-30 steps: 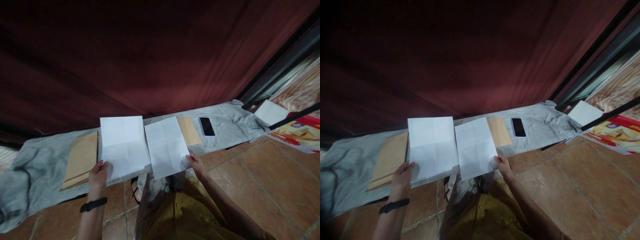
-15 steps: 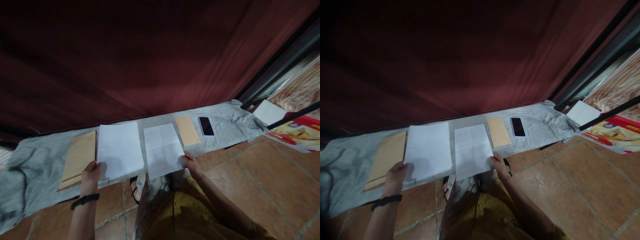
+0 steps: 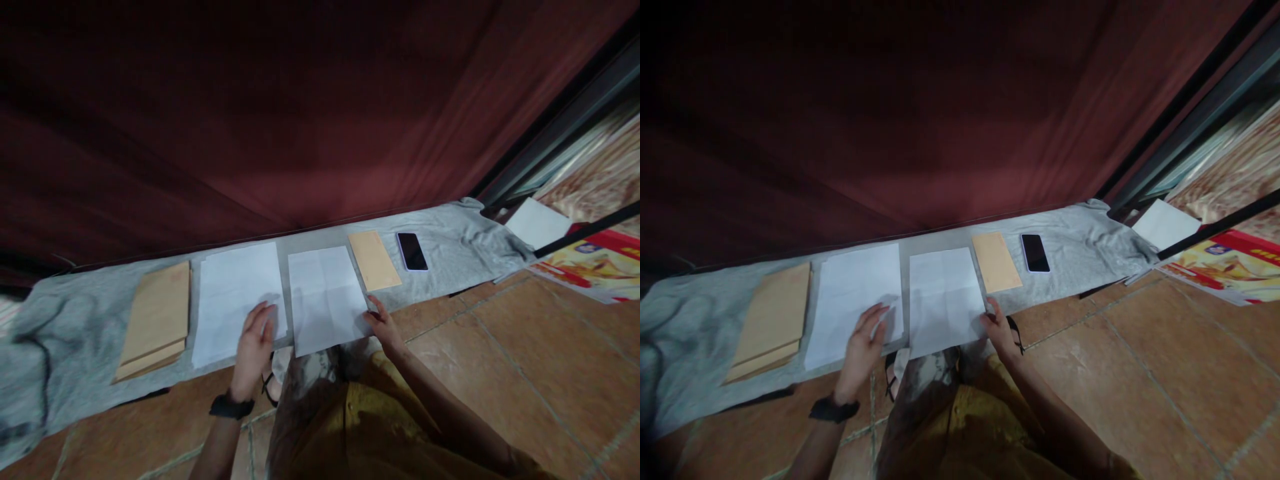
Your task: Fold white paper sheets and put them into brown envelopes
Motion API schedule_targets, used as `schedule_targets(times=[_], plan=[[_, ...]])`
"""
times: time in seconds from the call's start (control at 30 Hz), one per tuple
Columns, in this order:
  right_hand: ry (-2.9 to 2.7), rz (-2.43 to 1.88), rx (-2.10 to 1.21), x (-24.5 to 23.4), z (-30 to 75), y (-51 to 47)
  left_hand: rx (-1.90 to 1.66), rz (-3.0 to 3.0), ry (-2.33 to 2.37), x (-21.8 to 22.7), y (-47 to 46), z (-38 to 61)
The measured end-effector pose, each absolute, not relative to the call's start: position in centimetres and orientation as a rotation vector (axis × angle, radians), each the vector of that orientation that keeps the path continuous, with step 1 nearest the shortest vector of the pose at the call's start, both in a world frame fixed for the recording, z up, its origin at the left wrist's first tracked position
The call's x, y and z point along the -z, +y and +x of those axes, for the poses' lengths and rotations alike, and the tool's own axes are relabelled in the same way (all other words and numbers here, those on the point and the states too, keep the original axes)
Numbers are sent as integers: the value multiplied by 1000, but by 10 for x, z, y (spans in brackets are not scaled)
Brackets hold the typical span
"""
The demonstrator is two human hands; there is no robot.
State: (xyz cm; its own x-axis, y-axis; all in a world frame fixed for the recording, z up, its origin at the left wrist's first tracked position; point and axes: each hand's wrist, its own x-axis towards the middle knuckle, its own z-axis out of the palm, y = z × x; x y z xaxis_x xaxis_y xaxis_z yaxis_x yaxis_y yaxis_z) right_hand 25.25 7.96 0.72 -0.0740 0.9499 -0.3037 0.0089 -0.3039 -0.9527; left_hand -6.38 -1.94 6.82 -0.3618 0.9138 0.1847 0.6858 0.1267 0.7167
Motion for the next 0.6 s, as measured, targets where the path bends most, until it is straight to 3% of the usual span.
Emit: schedule_targets(times=[0.3,0.6], plan=[[-790,-1310,-1879,-60,273,70,-882,1547,1628,-51,45,-13],[-439,-998,-2160,-93,263,111,-1108,1025,1472,-81,44,-33]])
